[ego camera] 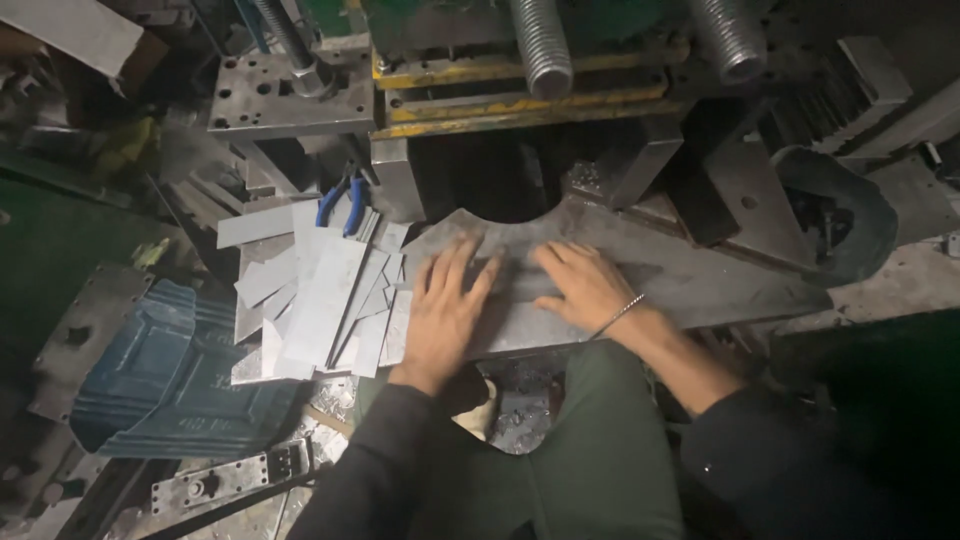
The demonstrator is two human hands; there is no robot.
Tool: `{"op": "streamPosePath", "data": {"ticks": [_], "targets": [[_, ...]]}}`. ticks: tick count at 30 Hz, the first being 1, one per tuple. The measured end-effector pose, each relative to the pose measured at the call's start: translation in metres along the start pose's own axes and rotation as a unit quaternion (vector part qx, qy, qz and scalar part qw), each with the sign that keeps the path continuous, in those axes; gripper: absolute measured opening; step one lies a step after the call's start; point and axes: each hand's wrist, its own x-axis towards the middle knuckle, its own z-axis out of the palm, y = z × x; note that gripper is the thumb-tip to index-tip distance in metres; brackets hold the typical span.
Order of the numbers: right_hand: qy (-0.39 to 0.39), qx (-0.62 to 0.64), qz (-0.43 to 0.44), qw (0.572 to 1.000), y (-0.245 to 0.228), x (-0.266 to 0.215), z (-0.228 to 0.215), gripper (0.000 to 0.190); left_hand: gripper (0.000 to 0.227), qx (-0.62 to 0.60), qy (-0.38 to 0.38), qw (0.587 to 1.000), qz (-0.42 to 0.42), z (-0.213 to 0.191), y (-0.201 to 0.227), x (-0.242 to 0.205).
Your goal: Placing metal plates into a stamping machine for processing.
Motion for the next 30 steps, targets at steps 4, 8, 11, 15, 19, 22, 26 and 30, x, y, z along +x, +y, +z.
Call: {"op": "streamPosePath", "data": {"ticks": [4,8,11,15,19,22,26,30], "targets": [[0.032,0.010,-0.028,0.999,0.002,-0.006,0.002,0.062,0.042,-0.024,-0.140,0.990,-0.003,0.009,-0.010,0.015],[0.017,-0.074,-0.039,0.996,-0.005,-0.005,-0.008,0.070,0.044,-0.020,-0.246,0.969,-0.020,-0.002,-0.002,0.019],[-0.019,-0.147,-0.012,0.989,-0.017,-0.003,-0.019,0.091,0.068,-0.009,-0.251,0.968,-0.026,-0.007,0.005,0.019],[-0.043,-0.161,-0.004,0.986,-0.022,-0.005,-0.021,0.113,0.099,-0.023,-0.290,0.955,-0.057,-0.007,0.008,0.018],[-0.037,-0.164,-0.020,0.986,-0.005,0.002,-0.009,0.100,0.106,-0.005,-0.303,0.950,-0.076,0.001,0.004,0.023],[-0.006,-0.157,-0.037,0.987,-0.001,0.000,-0.005,0.076,0.110,-0.018,-0.305,0.951,-0.054,-0.003,-0.007,0.015],[-0.005,-0.085,-0.021,0.996,0.005,0.001,0.000,0.068,0.107,-0.076,-0.241,0.953,-0.165,-0.009,-0.029,-0.013],[0.028,-0.048,-0.058,0.997,0.018,0.000,0.007,0.066,0.080,-0.154,-0.174,0.946,-0.224,0.031,-0.045,-0.034]]}}
